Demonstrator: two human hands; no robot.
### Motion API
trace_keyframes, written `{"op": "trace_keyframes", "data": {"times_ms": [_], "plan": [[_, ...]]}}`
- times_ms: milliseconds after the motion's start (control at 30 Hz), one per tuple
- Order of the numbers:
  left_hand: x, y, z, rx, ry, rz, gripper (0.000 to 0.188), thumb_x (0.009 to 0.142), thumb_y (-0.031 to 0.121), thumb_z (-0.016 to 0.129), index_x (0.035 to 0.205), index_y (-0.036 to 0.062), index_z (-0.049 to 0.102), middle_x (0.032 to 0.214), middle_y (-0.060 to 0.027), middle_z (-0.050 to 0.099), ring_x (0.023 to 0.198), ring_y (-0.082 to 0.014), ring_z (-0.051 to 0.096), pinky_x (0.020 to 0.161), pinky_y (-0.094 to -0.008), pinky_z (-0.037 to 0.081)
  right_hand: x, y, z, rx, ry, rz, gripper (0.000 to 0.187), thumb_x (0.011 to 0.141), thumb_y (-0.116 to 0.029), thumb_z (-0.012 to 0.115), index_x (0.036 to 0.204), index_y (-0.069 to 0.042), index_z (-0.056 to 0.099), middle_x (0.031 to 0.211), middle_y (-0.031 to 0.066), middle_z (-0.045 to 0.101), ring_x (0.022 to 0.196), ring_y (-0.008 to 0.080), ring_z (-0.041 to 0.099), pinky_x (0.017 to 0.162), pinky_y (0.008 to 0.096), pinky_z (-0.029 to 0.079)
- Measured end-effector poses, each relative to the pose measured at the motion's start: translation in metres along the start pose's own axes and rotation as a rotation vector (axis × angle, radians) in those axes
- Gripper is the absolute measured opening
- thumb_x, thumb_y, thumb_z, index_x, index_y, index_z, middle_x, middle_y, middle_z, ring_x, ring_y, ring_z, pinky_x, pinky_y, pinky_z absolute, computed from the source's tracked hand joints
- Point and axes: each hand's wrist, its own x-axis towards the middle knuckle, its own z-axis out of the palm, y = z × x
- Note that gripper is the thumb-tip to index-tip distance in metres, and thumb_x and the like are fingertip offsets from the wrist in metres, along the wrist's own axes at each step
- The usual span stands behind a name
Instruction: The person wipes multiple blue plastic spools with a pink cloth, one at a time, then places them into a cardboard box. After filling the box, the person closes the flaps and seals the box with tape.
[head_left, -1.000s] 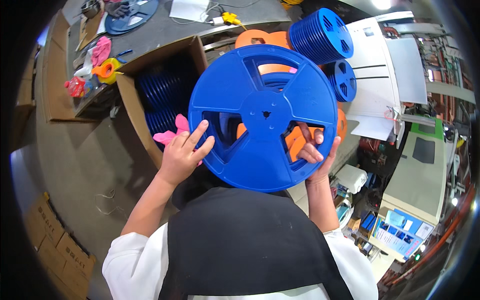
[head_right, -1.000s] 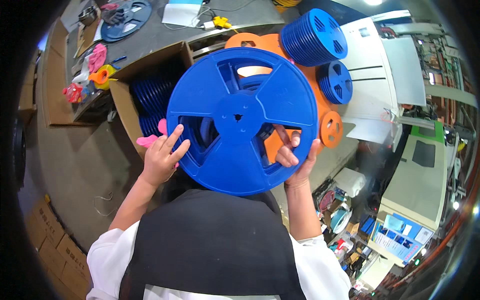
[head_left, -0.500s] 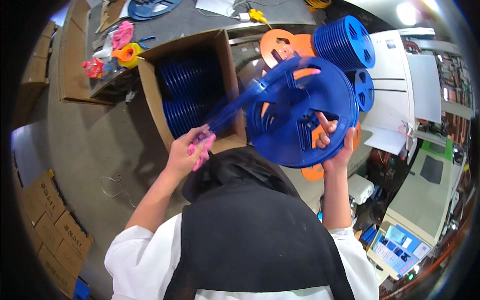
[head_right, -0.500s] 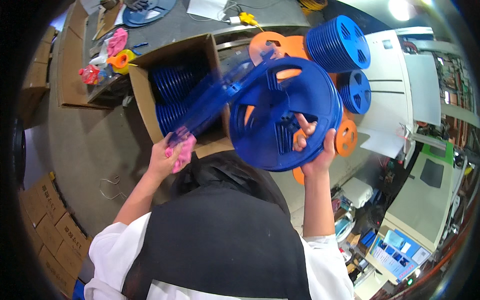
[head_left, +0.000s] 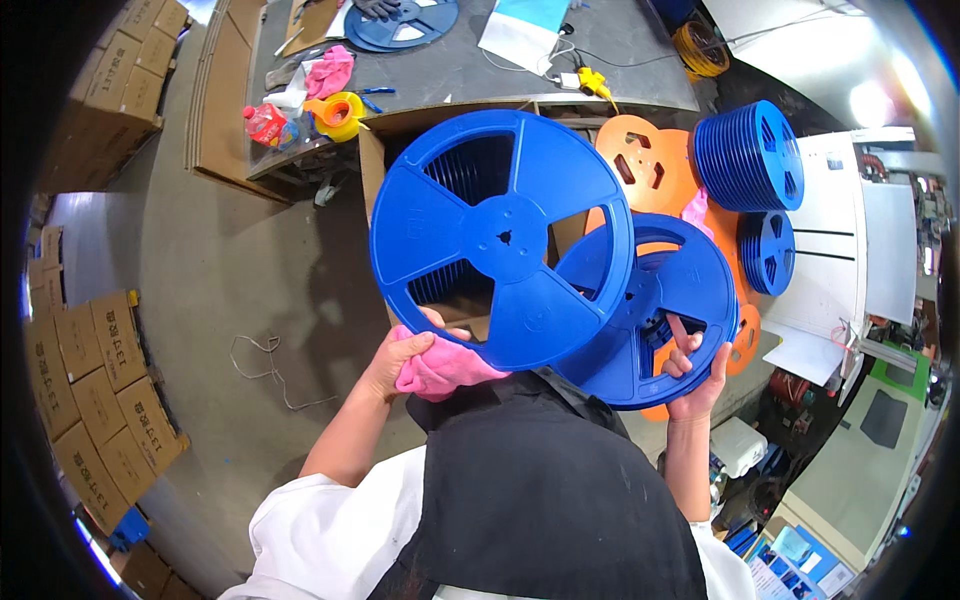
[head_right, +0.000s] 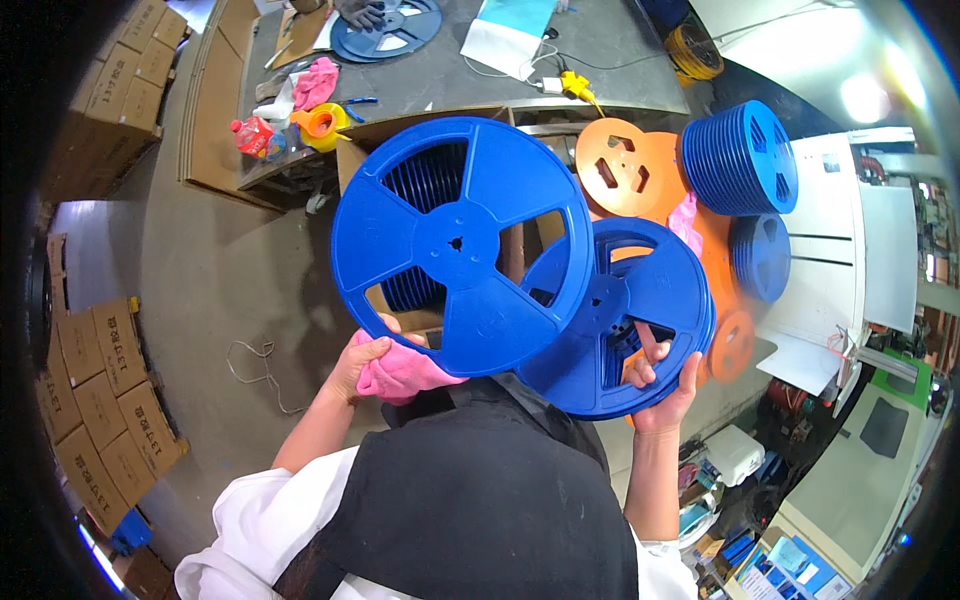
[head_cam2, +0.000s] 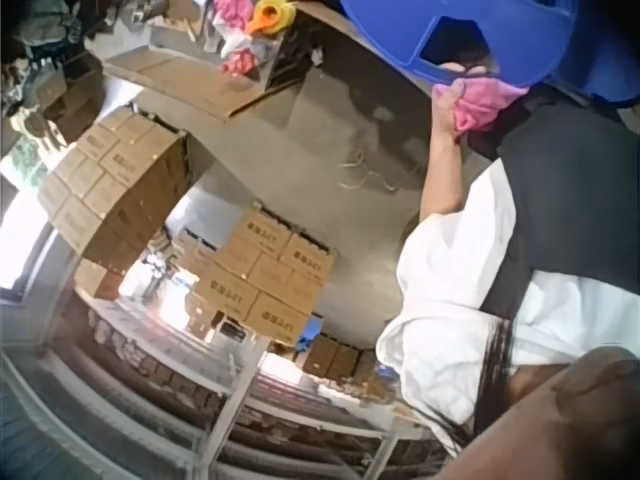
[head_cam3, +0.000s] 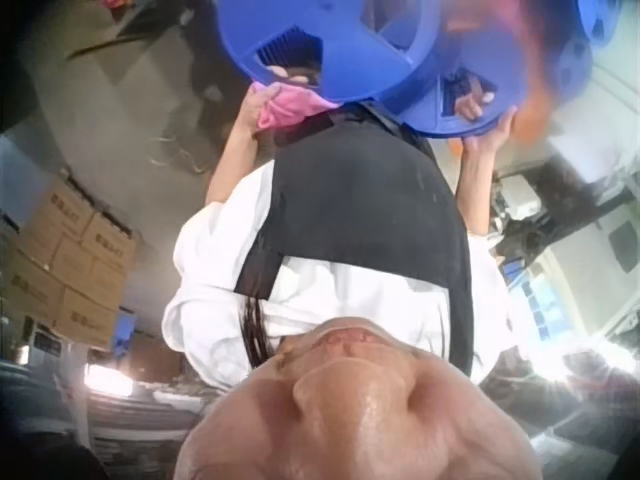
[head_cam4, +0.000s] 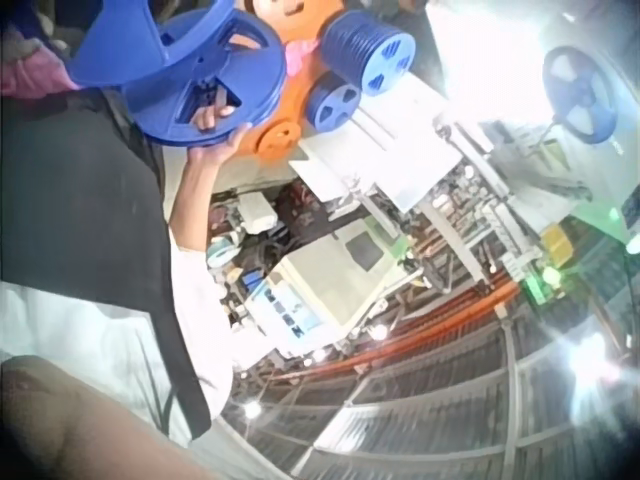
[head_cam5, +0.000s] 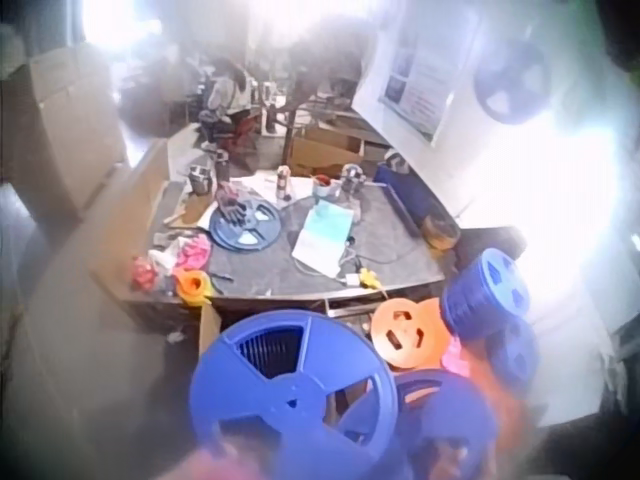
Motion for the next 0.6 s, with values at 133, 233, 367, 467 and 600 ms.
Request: {"op": "trace_keyframes", "data": {"times_ms": [133, 233, 367, 467, 600], "plan": [[0.001, 0.003, 0.005, 0.010, 0.017, -0.011, 0.027, 0.089, 0.012, 0.062, 0.114, 0.0074, 0.052, 0.119, -0.0246, 0.061, 0.110, -0.0354, 0.063, 0.096, -0.0466, 0.051, -0.002, 0.002, 0.006, -0.011, -0.023, 0.017, 0.049, 0.095, -0.048, 0.055, 0.099, 0.000, 0.055, 0.148, 0.0237, 0.035, 0.061, 0.0093, 0.046, 0.058, 0.0240, 0.043], [0.003, 0.000, -0.002, 0.052, 0.031, 0.032, 0.026, 0.090, 0.011, 0.061, 0.114, 0.0067, 0.052, 0.120, -0.0235, 0.062, 0.109, -0.0339, 0.063, 0.097, -0.0455, 0.050, -0.003, 0.005, 0.005, -0.019, -0.016, 0.030, 0.048, 0.096, -0.048, 0.055, 0.099, 0.001, 0.055, 0.147, 0.0230, 0.035, 0.061, 0.0095, 0.045, 0.058, 0.0241, 0.043], [0.001, -0.005, -0.009, 0.102, 0.091, 0.079, 0.025, 0.090, 0.010, 0.060, 0.114, 0.0060, 0.053, 0.117, -0.0222, 0.063, 0.107, -0.0326, 0.064, 0.097, -0.0437, 0.050, -0.004, 0.006, 0.005, -0.043, 0.013, 0.020, 0.048, 0.096, -0.047, 0.055, 0.099, 0.001, 0.054, 0.147, 0.0228, 0.036, 0.062, 0.0100, 0.045, 0.059, 0.0243, 0.043], [0.004, -0.015, -0.024, 0.212, 0.280, 0.154, 0.023, 0.091, 0.007, 0.056, 0.113, 0.0059, 0.052, 0.116, -0.0214, 0.063, 0.104, -0.0315, 0.064, 0.091, -0.0442, 0.053, -0.006, 0.007, 0.005, -0.054, 0.018, 0.013, 0.048, 0.096, -0.048, 0.053, 0.099, 0.001, 0.054, 0.146, 0.0224, 0.036, 0.063, 0.0105, 0.046, 0.059, 0.0247, 0.044], [0.033, -0.033, -0.068, 0.843, 0.699, 0.349, 0.024, 0.090, 0.011, 0.055, 0.113, 0.0033, 0.052, 0.101, -0.0187, 0.067, 0.093, -0.0276, 0.067, 0.081, -0.0394, 0.054, -0.009, 0.009, 0.002, -0.071, 0.026, 0.001, 0.048, 0.097, -0.048, 0.051, 0.099, 0.000, 0.054, 0.146, 0.0219, 0.037, 0.064, 0.0112, 0.047, 0.059, 0.0250, 0.044]]}}
